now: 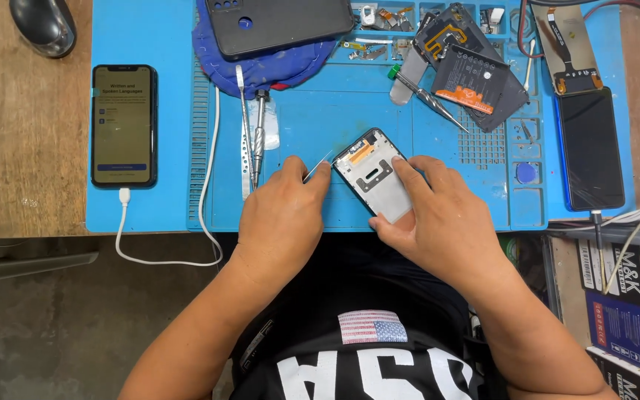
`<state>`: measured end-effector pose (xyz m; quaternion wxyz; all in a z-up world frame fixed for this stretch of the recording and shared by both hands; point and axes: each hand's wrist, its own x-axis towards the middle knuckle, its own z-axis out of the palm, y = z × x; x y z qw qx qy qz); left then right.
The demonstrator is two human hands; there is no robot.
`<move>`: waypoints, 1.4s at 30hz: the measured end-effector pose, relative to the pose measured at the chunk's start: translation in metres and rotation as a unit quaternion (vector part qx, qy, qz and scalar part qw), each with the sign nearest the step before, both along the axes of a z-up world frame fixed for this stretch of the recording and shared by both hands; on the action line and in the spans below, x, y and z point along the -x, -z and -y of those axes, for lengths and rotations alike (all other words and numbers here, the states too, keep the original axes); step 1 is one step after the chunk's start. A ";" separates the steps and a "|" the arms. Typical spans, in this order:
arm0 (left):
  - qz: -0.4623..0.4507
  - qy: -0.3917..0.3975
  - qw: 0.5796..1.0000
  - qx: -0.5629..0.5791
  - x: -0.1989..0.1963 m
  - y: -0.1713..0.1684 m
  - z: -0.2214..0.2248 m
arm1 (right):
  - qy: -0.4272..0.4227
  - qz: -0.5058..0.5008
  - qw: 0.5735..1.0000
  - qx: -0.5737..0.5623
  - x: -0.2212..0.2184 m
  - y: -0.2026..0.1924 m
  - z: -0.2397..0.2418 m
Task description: Disassembling a smartphone by prying the frame and components apart using a thin metal tool and tweezers.
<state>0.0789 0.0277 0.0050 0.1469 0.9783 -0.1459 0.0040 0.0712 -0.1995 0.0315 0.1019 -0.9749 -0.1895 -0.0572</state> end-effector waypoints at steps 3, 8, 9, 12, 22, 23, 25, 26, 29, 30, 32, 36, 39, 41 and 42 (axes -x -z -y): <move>-0.002 -0.003 1.000 -0.004 -0.001 0.000 0.001 | 0.007 -0.025 1.000 -0.005 -0.001 0.000 0.001; 0.012 -0.003 1.000 -0.023 -0.005 0.001 0.005 | 0.014 -0.052 0.999 -0.011 -0.004 -0.001 0.002; 0.008 -0.005 1.000 -0.030 -0.007 0.001 0.007 | 0.016 -0.052 0.998 -0.014 -0.004 -0.001 0.003; 0.032 0.014 0.999 -0.033 -0.016 0.000 0.013 | 0.011 -0.059 0.998 -0.019 -0.005 -0.003 0.004; 0.040 0.032 0.999 -0.009 -0.034 0.002 0.029 | 0.010 -0.069 0.997 -0.021 -0.010 -0.005 0.008; 0.032 0.029 0.998 -0.041 -0.026 -0.005 0.023 | 0.004 -0.066 0.997 -0.029 -0.011 -0.005 0.008; 0.025 0.029 0.997 -0.074 -0.018 -0.009 0.017 | 0.001 -0.063 0.997 -0.038 -0.011 -0.004 0.010; 0.032 0.029 0.996 -0.076 -0.019 -0.008 0.018 | 0.002 -0.066 0.997 -0.039 -0.011 -0.004 0.010; 0.067 0.023 0.995 -0.063 -0.028 0.011 0.028 | -0.001 -0.070 0.997 -0.040 -0.011 -0.004 0.009; 0.095 0.023 0.994 -0.050 -0.033 0.019 0.034 | 0.001 -0.070 0.997 -0.041 -0.010 -0.004 0.009; 0.085 0.029 0.994 -0.054 -0.028 0.011 0.031 | 0.000 -0.065 0.997 -0.047 -0.010 -0.004 0.008; 0.077 0.057 0.992 -0.078 -0.014 -0.038 0.018 | 0.026 -0.026 0.999 0.007 -0.009 -0.008 0.006; 0.082 0.065 0.992 -0.075 -0.023 -0.038 0.025 | 0.023 -0.034 0.999 -0.003 -0.008 -0.012 0.008; 0.102 0.042 0.992 -0.053 -0.014 -0.038 0.020 | 0.027 -0.035 0.998 -0.040 -0.012 -0.006 0.005; 0.118 0.010 0.992 -0.034 -0.013 -0.036 0.026 | 0.022 -0.038 0.996 -0.080 -0.012 -0.003 0.013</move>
